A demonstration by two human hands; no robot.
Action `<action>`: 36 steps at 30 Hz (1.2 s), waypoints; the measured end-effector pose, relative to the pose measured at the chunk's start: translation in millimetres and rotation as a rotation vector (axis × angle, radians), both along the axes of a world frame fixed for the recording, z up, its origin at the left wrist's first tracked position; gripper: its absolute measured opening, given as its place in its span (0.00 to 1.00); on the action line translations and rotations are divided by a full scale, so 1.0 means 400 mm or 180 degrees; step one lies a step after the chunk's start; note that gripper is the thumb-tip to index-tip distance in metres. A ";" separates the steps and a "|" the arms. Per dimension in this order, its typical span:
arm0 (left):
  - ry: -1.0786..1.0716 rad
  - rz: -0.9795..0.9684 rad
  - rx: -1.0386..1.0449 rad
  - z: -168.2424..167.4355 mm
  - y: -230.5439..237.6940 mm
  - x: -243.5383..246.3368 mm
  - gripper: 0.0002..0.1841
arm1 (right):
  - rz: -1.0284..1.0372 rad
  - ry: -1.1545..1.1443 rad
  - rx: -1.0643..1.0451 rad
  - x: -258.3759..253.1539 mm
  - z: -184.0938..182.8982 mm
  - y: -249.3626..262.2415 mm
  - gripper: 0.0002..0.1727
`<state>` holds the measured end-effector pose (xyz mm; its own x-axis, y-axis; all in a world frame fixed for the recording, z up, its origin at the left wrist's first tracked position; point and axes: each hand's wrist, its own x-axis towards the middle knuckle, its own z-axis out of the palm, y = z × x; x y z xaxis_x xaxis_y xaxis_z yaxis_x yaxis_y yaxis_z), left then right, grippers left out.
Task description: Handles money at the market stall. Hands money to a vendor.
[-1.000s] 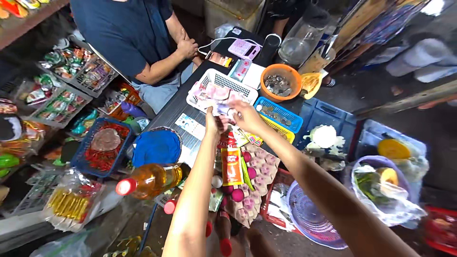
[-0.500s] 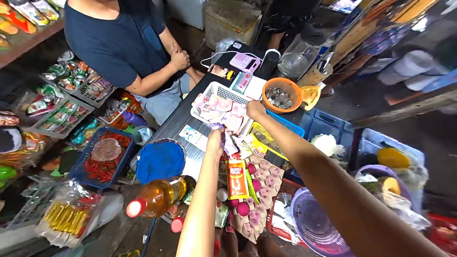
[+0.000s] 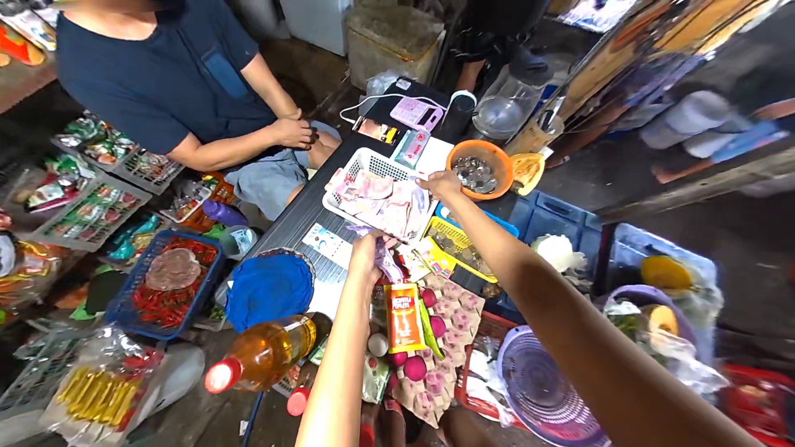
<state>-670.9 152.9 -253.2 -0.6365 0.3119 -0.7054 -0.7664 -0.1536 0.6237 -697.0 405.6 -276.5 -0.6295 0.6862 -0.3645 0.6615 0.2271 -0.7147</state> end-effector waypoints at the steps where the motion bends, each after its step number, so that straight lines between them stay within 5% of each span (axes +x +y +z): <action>1: -0.0133 0.0039 0.0141 0.008 0.005 0.004 0.16 | 0.0030 0.0232 -0.0031 0.017 0.018 0.003 0.28; 6: -0.0586 0.0016 0.0966 0.005 0.017 0.012 0.33 | 0.2001 0.1174 -0.0332 0.221 0.121 -0.164 0.16; 9: -0.0352 -0.0394 0.0504 -0.038 0.011 0.013 0.17 | 0.3117 0.1055 -0.0814 0.276 0.115 -0.214 0.16; 12: 0.0039 -0.0341 -0.0299 -0.052 -0.003 0.019 0.13 | 0.2495 0.0584 0.0014 0.186 0.066 -0.131 0.15; 15: 0.0102 -0.0238 -0.0153 -0.047 -0.016 0.026 0.14 | 0.1719 -0.0641 0.1228 0.043 -0.031 -0.036 0.20; 19: 0.0096 -0.0571 -0.0025 -0.003 -0.035 0.037 0.16 | 0.1932 -0.1172 0.1960 -0.027 -0.100 -0.050 0.19; 22: 0.0121 -0.0574 -0.0071 0.032 -0.057 0.041 0.17 | 0.1646 -0.1302 0.1681 -0.040 -0.107 -0.068 0.20; 28: -0.0158 -0.0148 0.0108 0.053 -0.065 0.033 0.16 | 0.0963 -0.1193 0.0981 -0.048 -0.112 -0.080 0.41; 36: -0.0322 -0.0198 0.0194 0.047 -0.043 0.039 0.15 | 0.1282 -0.1203 0.1063 -0.032 0.010 -0.010 0.23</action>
